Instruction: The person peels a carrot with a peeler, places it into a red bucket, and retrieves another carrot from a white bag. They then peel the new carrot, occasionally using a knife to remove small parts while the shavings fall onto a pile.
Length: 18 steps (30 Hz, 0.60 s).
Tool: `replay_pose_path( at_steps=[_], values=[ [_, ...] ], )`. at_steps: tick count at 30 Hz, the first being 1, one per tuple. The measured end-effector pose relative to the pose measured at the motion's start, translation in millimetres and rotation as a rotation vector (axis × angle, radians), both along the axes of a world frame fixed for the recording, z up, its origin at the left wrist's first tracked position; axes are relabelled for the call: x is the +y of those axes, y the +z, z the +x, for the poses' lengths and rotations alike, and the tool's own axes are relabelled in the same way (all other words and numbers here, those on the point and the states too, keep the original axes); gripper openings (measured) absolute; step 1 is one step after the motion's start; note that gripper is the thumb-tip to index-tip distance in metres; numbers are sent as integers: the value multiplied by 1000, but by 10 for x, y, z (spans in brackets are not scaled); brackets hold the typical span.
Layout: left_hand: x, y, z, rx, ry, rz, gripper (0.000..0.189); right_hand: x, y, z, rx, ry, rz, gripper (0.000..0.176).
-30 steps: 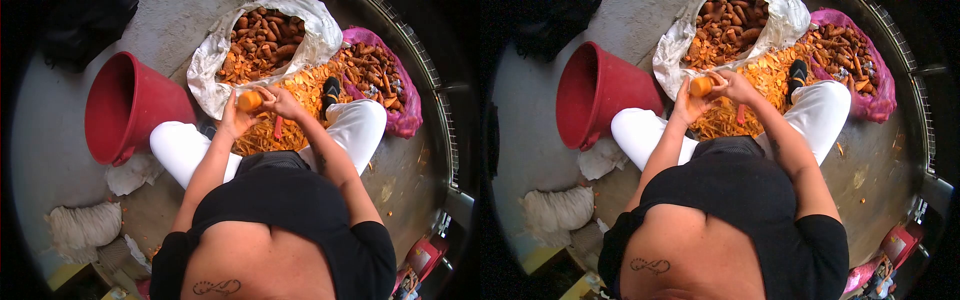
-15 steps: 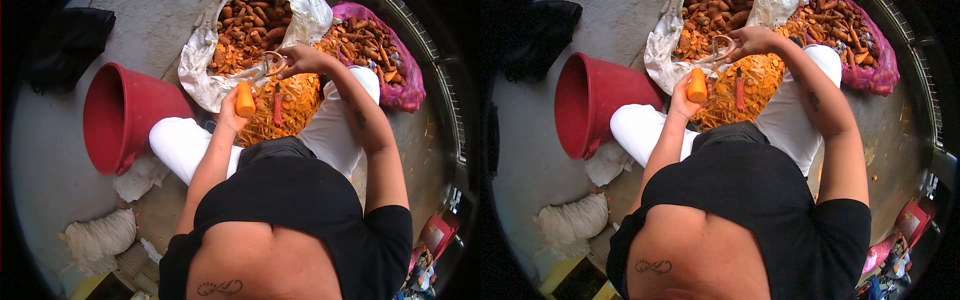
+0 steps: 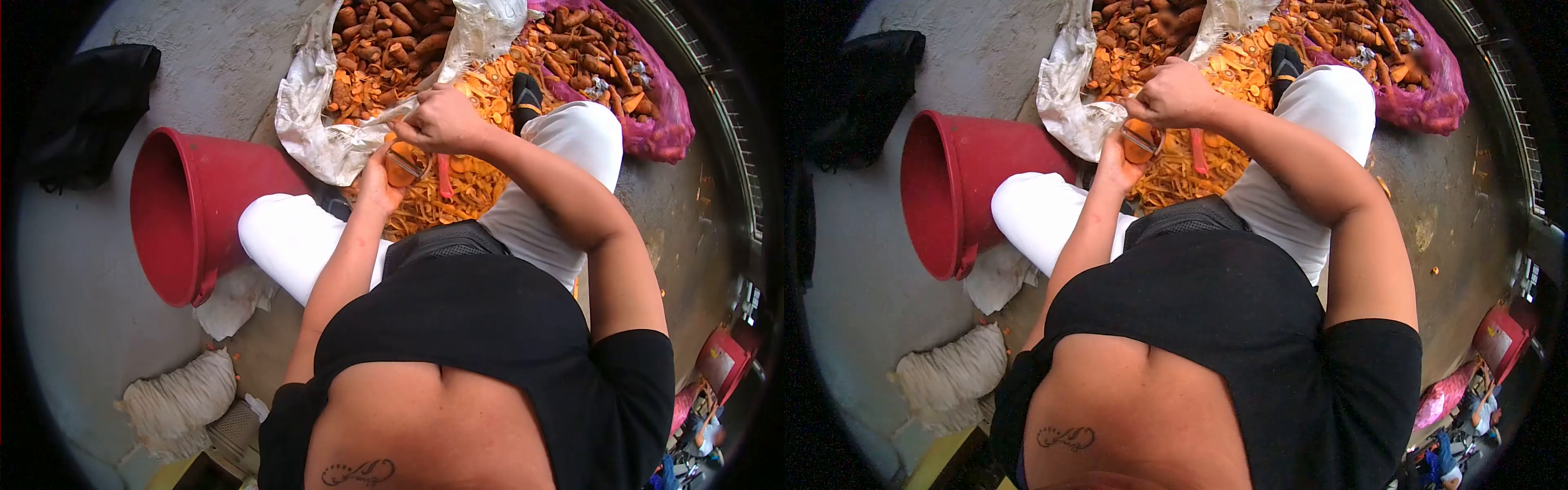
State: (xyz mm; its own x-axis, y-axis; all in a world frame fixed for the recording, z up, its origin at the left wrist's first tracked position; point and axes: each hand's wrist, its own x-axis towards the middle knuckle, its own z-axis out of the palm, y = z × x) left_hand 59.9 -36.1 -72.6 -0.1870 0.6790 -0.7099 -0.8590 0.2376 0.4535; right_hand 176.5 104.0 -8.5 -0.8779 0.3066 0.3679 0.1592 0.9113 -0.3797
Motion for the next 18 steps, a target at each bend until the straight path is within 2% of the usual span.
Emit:
replay_pose_path(
  at_steps=[2, 6, 15, 17, 18],
  values=[
    [12, 56, 23, 22, -17, -42, 36, -25, 7, 2, 31, 25, 34, 35],
    [36, 197, 80, 64, -32, -63, 36, -45, -20, -10, 72, 34, 50, 36],
    [38, 130, 58, -7, -34, 72, 35, 3, -77, -33, 169, 52, -17, 35],
    [-8, 162, 43, 56, -137, 133, 35, 21, -109, -37, 192, 37, -40, 35],
    [-41, 207, 42, 87, -188, 163, 35, 124, -150, -34, 135, -61, -22, 35]
  ],
)
